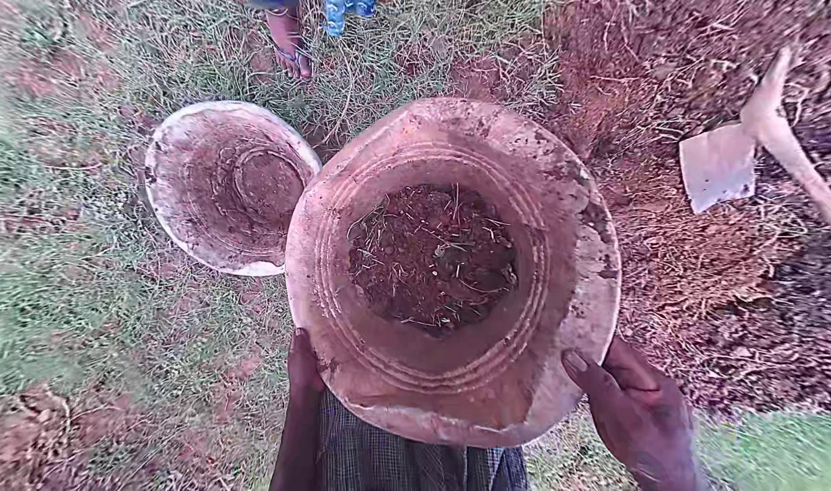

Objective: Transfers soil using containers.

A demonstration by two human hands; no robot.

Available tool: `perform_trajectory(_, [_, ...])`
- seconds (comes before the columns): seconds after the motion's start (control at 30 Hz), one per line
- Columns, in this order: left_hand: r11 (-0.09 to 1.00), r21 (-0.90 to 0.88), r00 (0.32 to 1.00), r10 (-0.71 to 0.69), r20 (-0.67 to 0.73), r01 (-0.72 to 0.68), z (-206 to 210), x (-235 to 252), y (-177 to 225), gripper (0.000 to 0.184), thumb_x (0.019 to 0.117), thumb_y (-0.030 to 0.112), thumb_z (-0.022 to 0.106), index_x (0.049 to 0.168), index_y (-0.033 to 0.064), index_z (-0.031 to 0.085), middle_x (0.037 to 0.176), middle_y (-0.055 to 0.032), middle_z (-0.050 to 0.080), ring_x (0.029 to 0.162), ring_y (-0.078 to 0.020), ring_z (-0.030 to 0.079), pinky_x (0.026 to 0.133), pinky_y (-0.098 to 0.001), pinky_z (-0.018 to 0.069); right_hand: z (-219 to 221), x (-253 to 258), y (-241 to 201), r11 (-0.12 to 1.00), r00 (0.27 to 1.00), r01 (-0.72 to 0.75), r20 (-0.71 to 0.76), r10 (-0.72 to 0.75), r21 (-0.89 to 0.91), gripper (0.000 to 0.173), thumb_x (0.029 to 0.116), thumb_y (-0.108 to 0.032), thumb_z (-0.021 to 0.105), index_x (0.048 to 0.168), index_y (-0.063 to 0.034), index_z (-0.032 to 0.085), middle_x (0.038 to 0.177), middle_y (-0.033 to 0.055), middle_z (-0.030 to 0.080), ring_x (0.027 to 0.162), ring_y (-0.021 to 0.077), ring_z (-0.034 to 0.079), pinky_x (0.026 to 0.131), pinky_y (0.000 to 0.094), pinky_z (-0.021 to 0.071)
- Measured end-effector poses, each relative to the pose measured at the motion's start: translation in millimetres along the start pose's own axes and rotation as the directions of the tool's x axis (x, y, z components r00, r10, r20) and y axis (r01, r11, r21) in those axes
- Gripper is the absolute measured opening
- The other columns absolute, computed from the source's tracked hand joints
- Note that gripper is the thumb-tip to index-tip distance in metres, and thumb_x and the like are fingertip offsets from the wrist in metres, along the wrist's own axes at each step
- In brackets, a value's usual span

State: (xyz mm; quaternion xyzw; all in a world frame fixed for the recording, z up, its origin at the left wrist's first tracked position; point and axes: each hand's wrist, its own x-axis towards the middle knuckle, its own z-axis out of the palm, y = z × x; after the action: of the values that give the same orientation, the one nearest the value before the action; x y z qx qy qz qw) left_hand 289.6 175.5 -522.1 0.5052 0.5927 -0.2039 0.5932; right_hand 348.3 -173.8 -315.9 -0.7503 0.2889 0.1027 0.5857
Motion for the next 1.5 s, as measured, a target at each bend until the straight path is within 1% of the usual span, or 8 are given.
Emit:
perform_trajectory(0.27, [0.984, 0.0, 0.984, -0.176, -0.016, 0.176, -38, 40, -1, 0.048, 0.1124, 0.04, 0.029, 0.141, 0.0067, 0.047, 0.11, -0.0131, 0.066, 0.09, -0.0182, 0.067, 0.078, -0.0416, 0.0582, 115, -22, -49, 0.974, 0.978, 0.189, 0.119, -0.174, -0.127, 0.035, 0.0956, -0.008, 0.063, 0.126, 0.0086, 0.062, 0.115, 0.0044, 0.074, 0.103, 0.0018, 0.069, 0.091, 0.0212, 0.0594])
perform_trajectory(0.73, [0.96, -0.021, 0.96, -0.281, -0.016, 0.281, -44, 74, -1, 0.048, 0.1125, 0.04, 0.029, 0.136, 0.0038, 0.05, 0.106, -0.0149, 0.064, 0.088, -0.0209, 0.064, 0.075, -0.0426, 0.0552, 180, 7, -71, 0.96, 0.958, 0.215, 0.229, -0.172, -0.177, 0.04, 0.0932, -0.008, 0.063, 0.126, 0.0144, 0.06, 0.108, 0.0084, 0.074, 0.091, 0.0009, 0.071, 0.079, 0.0181, 0.0605])
perform_trajectory(0.87, [0.956, -0.113, 0.959, -0.277, -0.064, 0.269, -55, 57, 1, 0.045, 0.1122, 0.038, 0.032, 0.134, 0.0036, 0.051, 0.102, -0.0136, 0.063, 0.083, -0.0198, 0.063, 0.072, -0.0414, 0.0553, 174, 16, -82, 0.98, 0.974, 0.129, 0.206, -0.097, -0.149, 0.036, 0.0917, -0.002, 0.061, 0.125, 0.0115, 0.061, 0.104, 0.0032, 0.075, 0.084, 0.0005, 0.071, 0.073, 0.0183, 0.0612])
perform_trajectory(1.07, [0.97, -0.166, 0.966, -0.202, -0.161, 0.175, -90, 11, 53, 0.044, 0.1124, 0.039, 0.029, 0.135, 0.0064, 0.05, 0.101, -0.0086, 0.063, 0.082, -0.013, 0.064, 0.071, -0.0362, 0.0562, 168, 10, -119, 0.995, 0.97, 0.1, 0.225, -0.091, -0.029, 0.038, 0.0895, 0.007, 0.059, 0.127, 0.0093, 0.059, 0.111, -0.0018, 0.075, 0.097, 0.0013, 0.071, 0.087, 0.0225, 0.061])
perform_trajectory(1.23, [1.0, 0.002, 0.96, 0.016, -0.278, -0.017, -137, -68, 101, 0.045, 0.113, 0.033, 0.024, 0.139, 0.0031, 0.046, 0.105, 0.0008, 0.062, 0.087, 0.0034, 0.062, 0.078, -0.022, 0.0561, 136, -22, -160, 0.991, 0.928, 0.135, 0.351, -0.125, -0.005, 0.028, 0.1015, -0.014, 0.062, 0.127, -0.0257, 0.067, 0.116, -0.0205, 0.072, 0.105, -0.0058, 0.066, 0.094, 0.0194, 0.0566])
perform_trajectory(1.37, [0.992, -0.102, 0.98, -0.091, -0.175, 0.074, -95, -9, 72, 0.049, 0.1129, 0.04, 0.024, 0.143, 0.0066, 0.043, 0.112, -0.0086, 0.063, 0.092, -0.0114, 0.066, 0.078, -0.0356, 0.0584, 160, 6, -128, 0.995, 0.978, 0.095, 0.19, -0.091, -0.013, 0.025, 0.0964, -0.002, 0.056, 0.116, -0.0122, 0.067, 0.097, -0.0125, 0.076, 0.083, -0.0025, 0.07, 0.073, 0.0184, 0.0606])
perform_trajectory(1.43, [0.989, -0.04, 0.983, -0.144, -0.115, 0.14, -62, 35, 65, 0.05, 0.1133, 0.037, 0.028, 0.141, 0.0011, 0.047, 0.12, -0.0172, 0.062, 0.099, -0.0212, 0.063, 0.085, -0.0438, 0.0546, 175, 37, -114, 1.0, 0.99, 0.009, 0.14, -0.005, -0.029, 0.027, 0.0952, -0.001, 0.053, 0.12, -0.0005, 0.062, 0.085, -0.0057, 0.072, 0.059, 0.0002, 0.064, 0.048, 0.0171, 0.0528])
perform_trajectory(1.5, [0.987, 0.044, 0.985, -0.147, -0.089, 0.152, -30, 63, 68, 0.049, 0.1135, 0.034, 0.03, 0.138, -0.003, 0.049, 0.122, -0.0221, 0.06, 0.103, -0.0257, 0.061, 0.089, -0.0466, 0.0525, 176, 75, -106, 0.994, 0.989, -0.088, 0.114, 0.095, -0.06, 0.032, 0.0973, -0.005, 0.051, 0.128, 0.0013, 0.058, 0.081, -0.0024, 0.069, 0.052, 0.0039, 0.06, 0.041, 0.0199, 0.0494])
